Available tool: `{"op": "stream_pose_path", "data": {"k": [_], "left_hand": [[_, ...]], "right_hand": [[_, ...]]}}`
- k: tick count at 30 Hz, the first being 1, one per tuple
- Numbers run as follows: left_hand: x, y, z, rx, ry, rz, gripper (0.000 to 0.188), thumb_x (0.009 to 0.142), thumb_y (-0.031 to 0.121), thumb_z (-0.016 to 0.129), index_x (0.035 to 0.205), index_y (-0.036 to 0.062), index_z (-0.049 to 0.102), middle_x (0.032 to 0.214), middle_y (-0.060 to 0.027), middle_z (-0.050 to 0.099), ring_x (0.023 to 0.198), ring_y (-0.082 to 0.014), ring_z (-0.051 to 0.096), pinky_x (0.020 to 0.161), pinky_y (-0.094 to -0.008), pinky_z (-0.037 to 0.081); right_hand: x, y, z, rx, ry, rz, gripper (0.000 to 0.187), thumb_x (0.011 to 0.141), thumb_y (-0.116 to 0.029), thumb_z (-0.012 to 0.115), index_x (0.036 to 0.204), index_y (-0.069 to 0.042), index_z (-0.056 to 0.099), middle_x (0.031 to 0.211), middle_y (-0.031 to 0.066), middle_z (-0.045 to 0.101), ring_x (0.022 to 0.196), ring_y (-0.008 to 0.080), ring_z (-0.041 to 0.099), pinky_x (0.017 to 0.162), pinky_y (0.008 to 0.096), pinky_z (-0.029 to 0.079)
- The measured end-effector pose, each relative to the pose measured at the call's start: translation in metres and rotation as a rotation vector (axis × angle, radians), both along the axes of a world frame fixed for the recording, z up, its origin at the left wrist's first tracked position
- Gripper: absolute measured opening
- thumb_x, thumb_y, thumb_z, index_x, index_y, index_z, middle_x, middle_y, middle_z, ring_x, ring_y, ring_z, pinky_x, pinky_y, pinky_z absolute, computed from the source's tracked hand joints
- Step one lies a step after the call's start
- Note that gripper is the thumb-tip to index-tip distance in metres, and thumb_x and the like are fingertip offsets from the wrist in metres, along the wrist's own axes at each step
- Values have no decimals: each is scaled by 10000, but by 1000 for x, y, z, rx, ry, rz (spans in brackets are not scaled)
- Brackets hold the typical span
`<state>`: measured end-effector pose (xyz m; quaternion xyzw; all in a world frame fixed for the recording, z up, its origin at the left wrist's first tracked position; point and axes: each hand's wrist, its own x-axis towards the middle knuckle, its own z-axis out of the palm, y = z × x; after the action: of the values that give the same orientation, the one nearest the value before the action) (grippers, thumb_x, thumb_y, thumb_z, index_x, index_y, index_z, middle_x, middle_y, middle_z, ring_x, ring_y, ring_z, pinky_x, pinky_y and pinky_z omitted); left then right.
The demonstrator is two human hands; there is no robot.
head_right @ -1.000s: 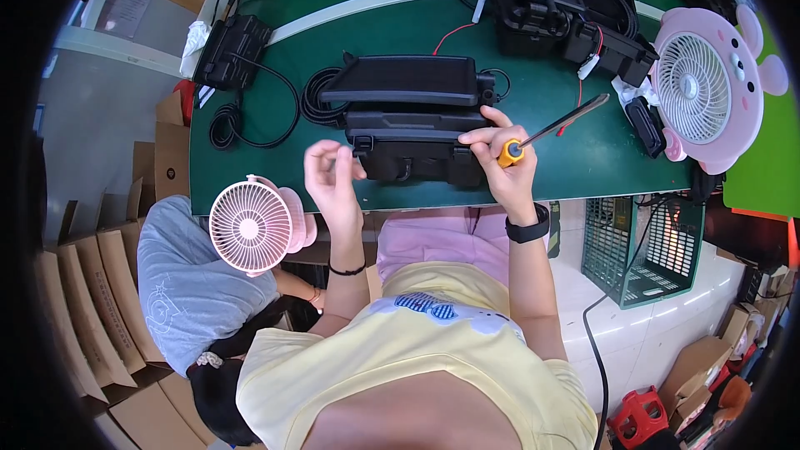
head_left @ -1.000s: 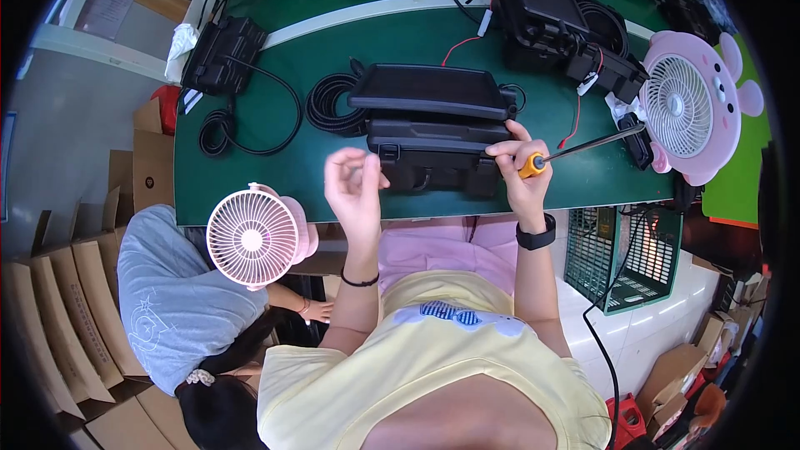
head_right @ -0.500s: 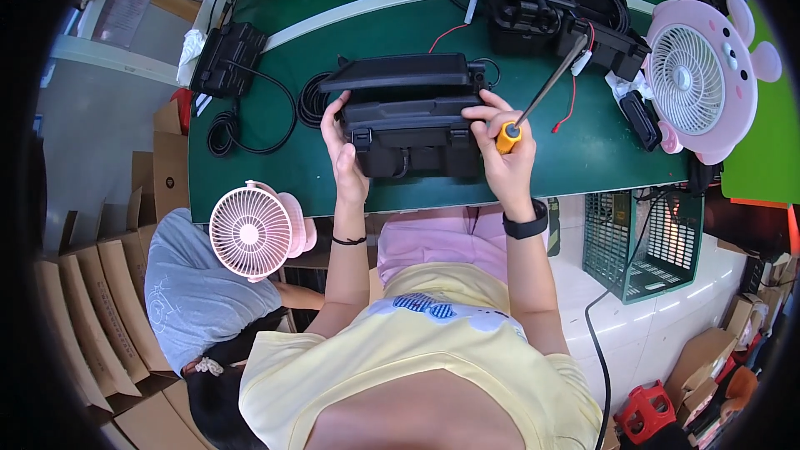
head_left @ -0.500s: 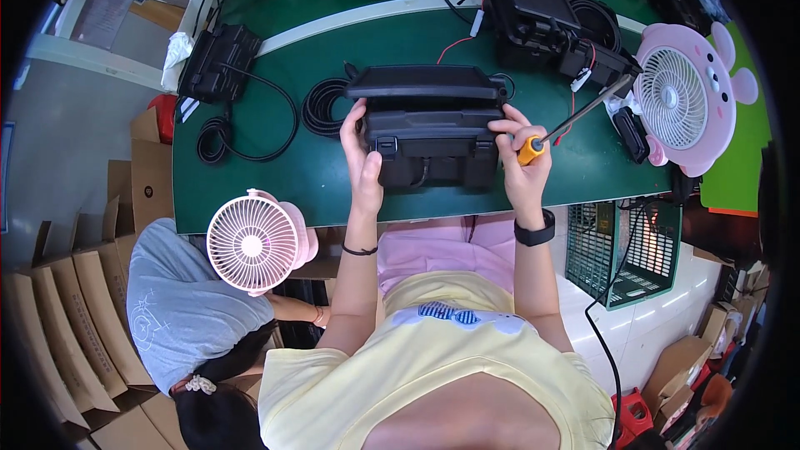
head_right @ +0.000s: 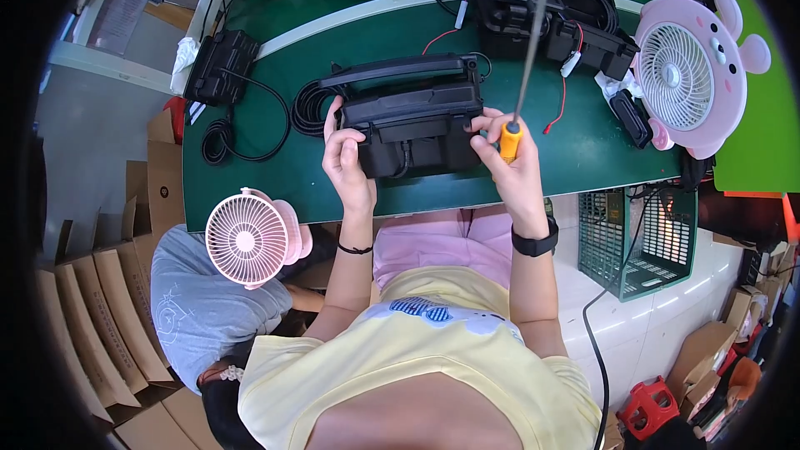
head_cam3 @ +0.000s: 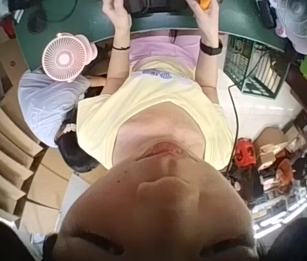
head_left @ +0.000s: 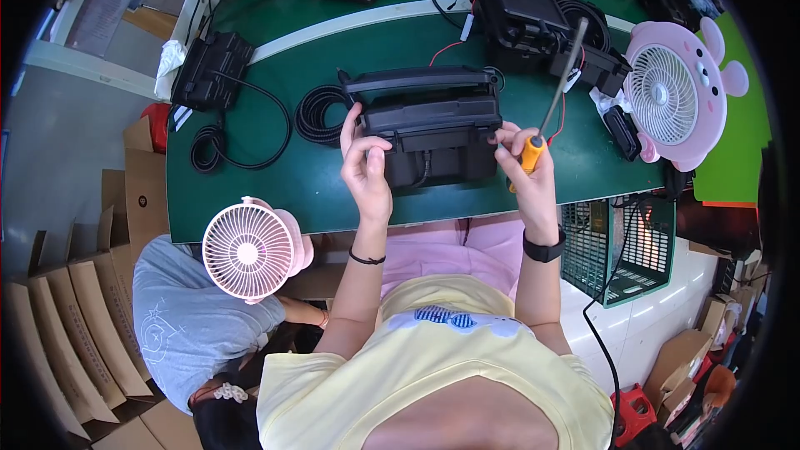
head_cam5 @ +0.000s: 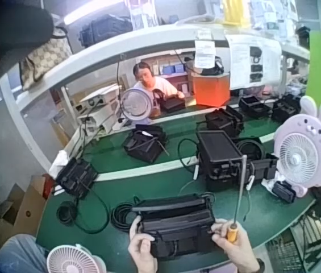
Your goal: Assembling and checking electronic components inside plastic housing units at a workshop station.
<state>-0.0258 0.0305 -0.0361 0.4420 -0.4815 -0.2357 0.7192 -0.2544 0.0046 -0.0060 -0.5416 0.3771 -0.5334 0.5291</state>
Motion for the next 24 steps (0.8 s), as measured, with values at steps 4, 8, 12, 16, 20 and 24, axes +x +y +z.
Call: {"op": "stream_pose_path", "data": {"k": [4,8,12,16,20,24], "left_hand": [[-4,-2,5,70,-119,98,197,953,229,602,852,60,611,1486,-193,395,1271,-235,464,1082,-358,319],[-4,-2,0,161,-76,46,191,957,254,599,977,65,578,1483,-176,382,1299,-228,423,1094,-356,289],[-10,-9,5,107,65,10,641,905,309,662,1400,66,334,1493,-170,316,1357,-272,342,1152,-400,226],[-11,-12,11,203,-23,-13,972,850,622,593,1519,42,192,1496,-172,280,1382,-312,312,1166,-401,207],[0,-12,10,209,46,-167,959,858,544,653,1530,36,194,1514,-164,279,1368,-301,339,1146,-408,266],[5,-11,4,179,24,-155,859,894,253,706,1544,33,190,1532,-175,283,1330,-265,408,1091,-381,363]], "right_hand": [[9,-4,-2,-20,-145,23,222,878,-10,673,924,-119,486,1317,159,611,1355,306,426,1134,414,279],[20,-8,0,-37,-167,-88,202,903,-34,665,971,-119,496,1339,130,574,1268,205,486,1057,324,339],[26,-12,5,20,-197,-88,178,933,-50,649,992,-109,491,1088,55,591,969,107,513,873,241,396],[32,-17,6,77,-299,-122,230,918,-92,695,979,-102,474,963,9,527,857,80,475,788,215,395],[34,-21,4,27,-139,-227,287,879,-122,746,937,-89,468,940,-7,515,847,67,465,775,210,388],[33,-25,10,96,-40,-200,322,859,-107,755,861,-87,433,1098,32,600,817,44,440,746,196,380]]}}
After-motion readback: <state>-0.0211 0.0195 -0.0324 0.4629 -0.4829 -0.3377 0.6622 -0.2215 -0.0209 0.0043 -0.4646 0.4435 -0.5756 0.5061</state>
